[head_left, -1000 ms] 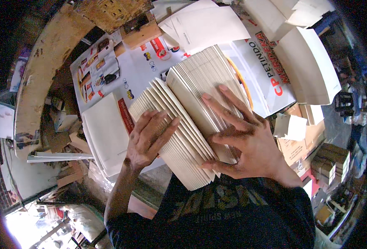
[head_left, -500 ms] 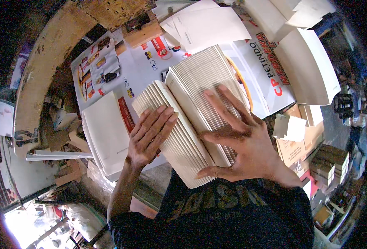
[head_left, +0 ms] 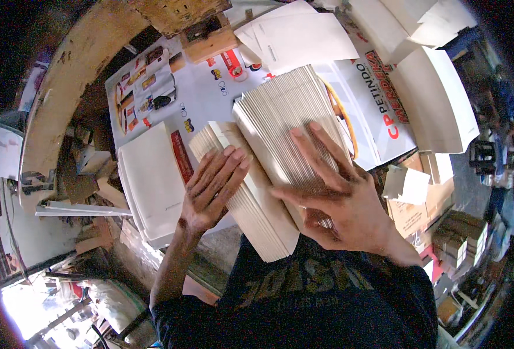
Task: The person flips through a stack of paper sheets and moves stacks of paper between a workbench and a cardboard base on the floor by hand.
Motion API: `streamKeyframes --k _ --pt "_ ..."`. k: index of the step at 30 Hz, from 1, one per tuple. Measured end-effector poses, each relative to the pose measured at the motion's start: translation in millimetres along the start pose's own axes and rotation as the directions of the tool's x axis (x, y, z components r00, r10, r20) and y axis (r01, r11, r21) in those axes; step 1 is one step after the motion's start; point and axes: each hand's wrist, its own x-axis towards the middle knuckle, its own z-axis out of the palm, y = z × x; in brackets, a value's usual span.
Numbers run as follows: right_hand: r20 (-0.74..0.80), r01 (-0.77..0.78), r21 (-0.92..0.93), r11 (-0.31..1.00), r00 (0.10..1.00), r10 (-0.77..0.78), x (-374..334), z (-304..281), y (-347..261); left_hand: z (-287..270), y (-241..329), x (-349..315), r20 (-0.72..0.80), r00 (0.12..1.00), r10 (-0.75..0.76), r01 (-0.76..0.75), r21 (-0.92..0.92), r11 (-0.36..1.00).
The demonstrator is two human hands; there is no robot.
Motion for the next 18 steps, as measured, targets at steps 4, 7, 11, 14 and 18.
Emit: streamKeyframes --k 4,7,11,14,18 --pt "-0.056 0.037 0.109 0.993 0.998 -0.031 -1 5 -4 -5 3 12 0.055 0.998 0.018 -0.018 0.003 1.000" --pt "-0.112 0.037 0.141 0.989 0.993 -0.022 0 6 -5 -4 3 15 0.096 0.995 0.017 -0.018 0.007 1.000" --pt "-0.086 0.008 0.139 0.990 0.996 0.004 -1 6 -4 -5 5 14 0.075 0.997 -0.006 0.006 -0.005 1.000" --pt "-0.071 0.003 0.133 0.991 0.997 0.007 3 4 -9 -6 5 3 0.067 0.997 -0.035 0.033 0.028 0.999" --pt "-0.045 0.024 0.009 1.000 0.999 -0.024 5 4 -11 -5 2 -10 -0.045 0.999 0.028 -0.024 0.073 0.997"
